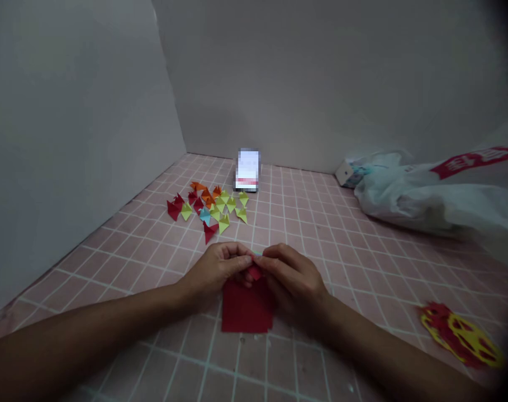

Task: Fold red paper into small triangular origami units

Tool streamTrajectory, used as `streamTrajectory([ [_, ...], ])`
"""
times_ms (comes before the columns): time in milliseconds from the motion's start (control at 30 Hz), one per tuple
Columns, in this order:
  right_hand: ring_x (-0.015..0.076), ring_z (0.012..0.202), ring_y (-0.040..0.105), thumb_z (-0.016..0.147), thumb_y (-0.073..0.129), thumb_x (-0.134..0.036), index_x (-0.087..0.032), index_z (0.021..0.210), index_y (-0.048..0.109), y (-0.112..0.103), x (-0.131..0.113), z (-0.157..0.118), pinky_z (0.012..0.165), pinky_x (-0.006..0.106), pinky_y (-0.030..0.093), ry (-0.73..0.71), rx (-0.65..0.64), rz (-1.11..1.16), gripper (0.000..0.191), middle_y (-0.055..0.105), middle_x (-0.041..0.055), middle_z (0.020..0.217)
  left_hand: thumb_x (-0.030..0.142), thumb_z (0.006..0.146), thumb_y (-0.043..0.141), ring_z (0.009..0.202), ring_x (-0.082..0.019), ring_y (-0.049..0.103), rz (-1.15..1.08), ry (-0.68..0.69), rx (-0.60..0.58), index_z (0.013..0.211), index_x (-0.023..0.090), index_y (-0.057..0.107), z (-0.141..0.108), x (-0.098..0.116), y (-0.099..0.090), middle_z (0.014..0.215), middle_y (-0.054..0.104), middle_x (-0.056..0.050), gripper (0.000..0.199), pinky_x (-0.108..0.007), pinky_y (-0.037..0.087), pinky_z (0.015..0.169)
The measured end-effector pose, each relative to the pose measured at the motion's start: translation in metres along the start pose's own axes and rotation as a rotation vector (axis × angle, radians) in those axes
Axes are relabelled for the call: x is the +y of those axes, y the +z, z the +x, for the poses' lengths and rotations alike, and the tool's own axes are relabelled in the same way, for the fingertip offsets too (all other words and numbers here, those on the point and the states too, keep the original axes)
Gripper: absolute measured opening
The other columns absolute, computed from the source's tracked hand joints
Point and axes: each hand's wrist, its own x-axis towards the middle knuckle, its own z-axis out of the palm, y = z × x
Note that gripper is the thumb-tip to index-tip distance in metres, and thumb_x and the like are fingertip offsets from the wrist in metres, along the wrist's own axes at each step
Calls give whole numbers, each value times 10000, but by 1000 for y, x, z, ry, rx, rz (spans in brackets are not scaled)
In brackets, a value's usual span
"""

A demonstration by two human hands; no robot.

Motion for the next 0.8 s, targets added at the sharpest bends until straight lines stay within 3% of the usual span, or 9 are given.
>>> streamTrajectory([
  [167, 192, 781, 602, 923, 492, -39, -181, 1124, 588, -1, 2, 1, 634, 318, 538, -15, -10, -21, 265, 610, 106, 920, 332, 755, 761, 573, -94, 609, -29, -6, 14, 734, 130, 663, 0, 2, 1, 639, 682, -11, 225, -208, 467, 610],
  [267, 190, 813, 605, 913, 491, -29, -179, 1072, 618, -1, 2, 0, 673, 320, 534, 59, -10, 81, 253, 611, 102, 928, 344, 749, 788, 565, -87, 605, 7, -7, 28, 731, 133, 660, 2, 3, 0, 635, 679, -5, 248, -199, 463, 599],
  [333, 181, 830, 611, 915, 510, -53, -185, 1034, 640, -2, 1, 1, 709, 316, 521, 176, -19, 215, 221, 620, 82, 919, 351, 741, 796, 548, -82, 595, 18, -10, 33, 733, 137, 659, 3, 3, -1, 623, 672, 6, 253, -197, 459, 586],
  [467, 160, 771, 592, 928, 562, -191, -188, 882, 654, -4, 2, 4, 693, 295, 470, 568, -38, 523, 103, 623, 31, 825, 339, 728, 795, 527, -77, 579, 28, 12, 60, 727, 149, 649, 3, 5, 0, 604, 654, 31, 240, -196, 454, 568],
  [567, 144, 718, 546, 911, 598, -299, -180, 814, 630, -3, 3, 4, 638, 269, 428, 803, -37, 756, 157, 589, 11, 773, 321, 743, 778, 548, -79, 586, 61, 28, 74, 723, 150, 650, 2, 8, 1, 627, 658, 31, 214, -206, 466, 593],
  [667, 136, 698, 534, 876, 646, -344, -179, 818, 622, -1, 5, 3, 634, 267, 415, 917, -33, 907, 177, 586, 2, 761, 311, 751, 763, 567, -89, 591, 104, 34, 87, 724, 150, 654, 2, 9, 2, 650, 661, 25, 196, -230, 487, 622],
  [800, 136, 692, 548, 833, 690, -345, -178, 813, 622, 0, 6, 3, 645, 274, 421, 960, -58, 937, 181, 611, 7, 762, 309, 748, 754, 571, -99, 595, 130, 32, 105, 729, 152, 649, 2, 9, 2, 656, 660, 19, 189, -249, 504, 636],
])
